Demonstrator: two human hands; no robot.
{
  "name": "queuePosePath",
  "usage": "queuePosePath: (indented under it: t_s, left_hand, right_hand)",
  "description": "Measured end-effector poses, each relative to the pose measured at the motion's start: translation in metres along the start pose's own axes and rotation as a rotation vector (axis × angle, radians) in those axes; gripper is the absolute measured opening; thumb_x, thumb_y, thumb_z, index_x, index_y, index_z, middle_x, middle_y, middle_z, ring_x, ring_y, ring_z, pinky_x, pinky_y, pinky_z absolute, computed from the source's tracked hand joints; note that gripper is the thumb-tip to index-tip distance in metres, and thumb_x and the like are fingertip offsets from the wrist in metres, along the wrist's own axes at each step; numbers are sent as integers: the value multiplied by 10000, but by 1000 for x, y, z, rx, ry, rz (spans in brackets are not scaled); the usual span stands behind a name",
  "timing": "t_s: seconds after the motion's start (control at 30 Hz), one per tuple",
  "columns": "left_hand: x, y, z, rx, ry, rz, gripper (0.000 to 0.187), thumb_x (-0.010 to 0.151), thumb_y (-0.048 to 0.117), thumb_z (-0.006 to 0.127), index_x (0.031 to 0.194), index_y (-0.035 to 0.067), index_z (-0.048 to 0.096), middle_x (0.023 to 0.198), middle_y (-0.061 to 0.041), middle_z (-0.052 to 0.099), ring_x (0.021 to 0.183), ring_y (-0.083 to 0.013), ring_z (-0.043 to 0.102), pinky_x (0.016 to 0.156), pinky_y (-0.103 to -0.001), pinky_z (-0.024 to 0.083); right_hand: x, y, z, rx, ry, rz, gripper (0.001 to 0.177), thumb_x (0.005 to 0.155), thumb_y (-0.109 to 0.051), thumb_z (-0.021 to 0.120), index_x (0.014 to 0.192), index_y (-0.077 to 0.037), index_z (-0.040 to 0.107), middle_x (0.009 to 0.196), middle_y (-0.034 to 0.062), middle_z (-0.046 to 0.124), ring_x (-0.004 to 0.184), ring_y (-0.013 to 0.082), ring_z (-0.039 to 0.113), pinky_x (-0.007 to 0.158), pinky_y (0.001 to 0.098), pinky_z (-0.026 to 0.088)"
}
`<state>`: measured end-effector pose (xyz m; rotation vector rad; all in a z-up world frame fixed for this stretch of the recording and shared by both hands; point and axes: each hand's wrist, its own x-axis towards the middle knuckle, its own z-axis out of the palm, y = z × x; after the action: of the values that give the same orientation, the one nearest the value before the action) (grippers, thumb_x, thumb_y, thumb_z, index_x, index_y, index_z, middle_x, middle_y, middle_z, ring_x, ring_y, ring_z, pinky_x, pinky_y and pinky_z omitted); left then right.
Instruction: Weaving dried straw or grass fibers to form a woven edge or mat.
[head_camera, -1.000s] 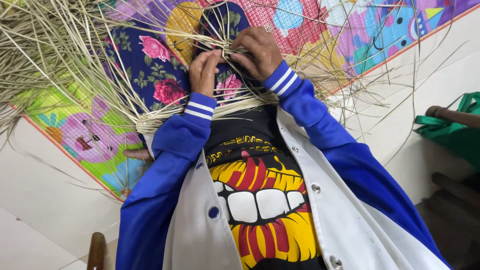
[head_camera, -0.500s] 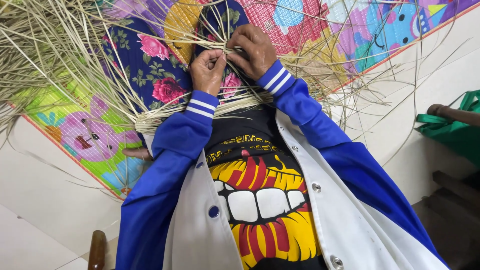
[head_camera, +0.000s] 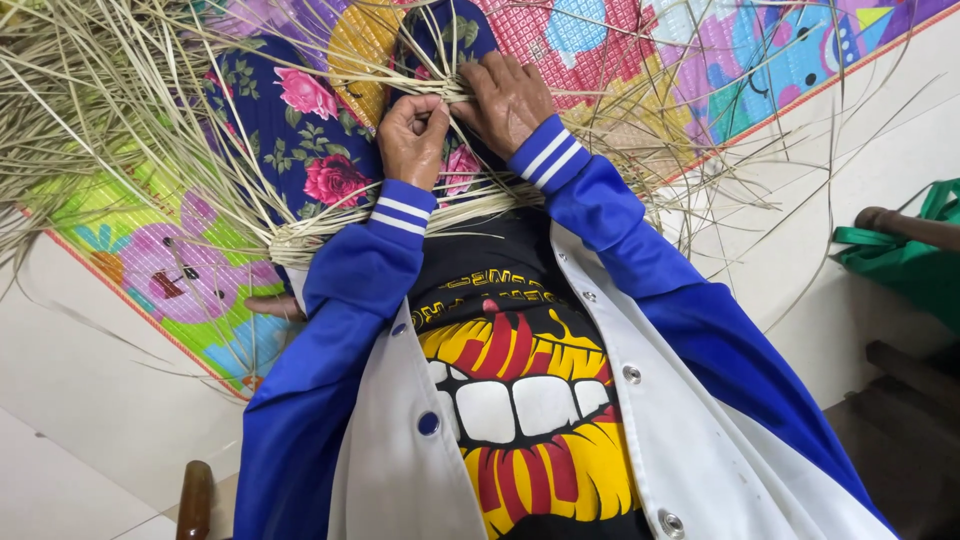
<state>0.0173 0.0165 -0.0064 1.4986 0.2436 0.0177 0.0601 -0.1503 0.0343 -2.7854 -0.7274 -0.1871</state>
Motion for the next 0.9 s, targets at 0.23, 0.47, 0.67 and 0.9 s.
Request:
queuePosePath:
  t_s: [0.23, 0.47, 0.67, 0.9]
  left_hand:
    - [-2, 10, -1, 12, -12, 0, 130, 878, -17, 706, 1007, -16, 691, 852, -71, 685, 717, -104, 602, 675, -216, 552]
    - [-4, 26, 1, 370, 37, 137, 203, 784, 22, 772, 967, 51, 690, 832, -25, 664, 641, -105, 505, 576, -248, 499]
    - [1, 51, -4, 606, 69, 362, 306, 717, -35, 657, 994, 57, 564, 866, -46, 637, 688, -191, 582, 664, -329, 497]
    - [61, 87, -69, 1085, 196, 666, 317, 870, -33, 728, 1087, 165, 612, 1015, 7, 678, 863, -171, 677, 765, -363, 507]
  right_hand:
    - [3, 15, 2, 416, -196, -6, 205, 1011, -159, 686, 982, 4, 565, 627, 126, 656, 435, 280, 593, 408, 385, 481]
    - [6, 31, 10, 682, -418, 7, 479, 1064, -473, 574, 933, -13, 602, 654, 108, 612, 495, 244, 569, 477, 371, 483]
    - [18, 22, -35, 1165, -638, 214, 359, 1080, -393, 485, 980, -77, 623, 717, -21, 528, 589, 100, 482, 542, 251, 445]
    - [20, 37, -78, 1350, -574, 238, 259, 1101, -296, 499, 961, -113, 619, 634, -82, 458, 488, 49, 387, 462, 210, 357]
